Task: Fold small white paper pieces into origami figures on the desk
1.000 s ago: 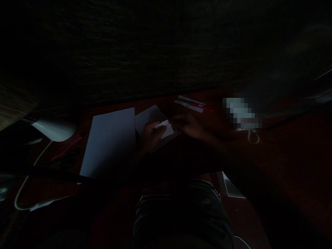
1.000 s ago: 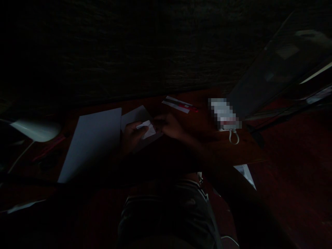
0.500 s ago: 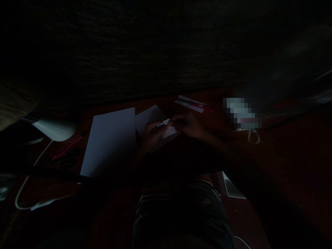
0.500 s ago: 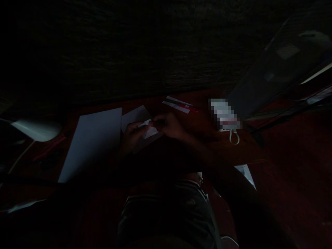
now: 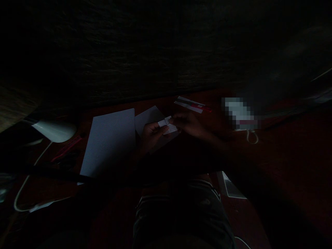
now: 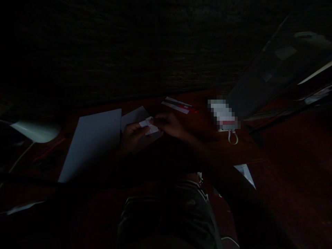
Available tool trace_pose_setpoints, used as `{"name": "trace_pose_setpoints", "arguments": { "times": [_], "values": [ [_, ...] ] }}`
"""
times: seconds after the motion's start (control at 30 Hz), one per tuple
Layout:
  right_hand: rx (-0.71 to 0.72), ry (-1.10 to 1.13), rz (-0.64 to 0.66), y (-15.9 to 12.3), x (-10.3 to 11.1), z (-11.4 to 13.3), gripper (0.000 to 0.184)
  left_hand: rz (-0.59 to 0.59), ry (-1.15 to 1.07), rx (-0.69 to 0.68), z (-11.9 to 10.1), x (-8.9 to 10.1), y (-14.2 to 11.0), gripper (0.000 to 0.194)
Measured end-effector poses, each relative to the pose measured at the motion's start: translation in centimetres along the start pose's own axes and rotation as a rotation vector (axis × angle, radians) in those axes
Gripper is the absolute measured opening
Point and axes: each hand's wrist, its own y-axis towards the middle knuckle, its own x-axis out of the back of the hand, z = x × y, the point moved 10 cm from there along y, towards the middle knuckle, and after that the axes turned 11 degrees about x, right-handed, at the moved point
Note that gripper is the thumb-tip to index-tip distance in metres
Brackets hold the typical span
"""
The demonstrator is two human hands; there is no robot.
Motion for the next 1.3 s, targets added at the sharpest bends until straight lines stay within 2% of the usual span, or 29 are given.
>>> {"name": "trace_pose_setpoints", "arguments": {
  "times": [0.27,0.47,0.83,1.0,1.17,1.3],
  "values": [
    [0.005,0.033,0.022,0.0,-0.1,-0.5,0.04,-0.015,0.029,0.021,0.5,-0.1,0.0,0.044],
    [-0.017,0.017,0.038,-0.1,0.2,-0.6,0.035,-0.015,-0.011,-0.125,-1.0,0.1,0.1,0.051],
    [-0.091,0.104,0.033,-0.2,-0.3,-1.0,0.046,0.041,-0.097,-0.13,-1.1,-0.7,-0.2,0.062],
    [-0.067,0.048,0.05,-0.2,-0.2,-0.6,0.039,0.028,0.0,-0.149,-1.4,-1.0,-0.7,0.055],
    [-0.088,0.043,0.077,-0.3,-0.3,-0.7,0.036,-0.02,0.129,-0.319,-3.2,-1.0,-1.7,0.049],
    [-0.108,0.028,0.137,-0.4,-0.8,-0.9,0.034,-0.038,0.195,-0.299,-3.2,-0.6,-1.4,0.032]
  ]
}}
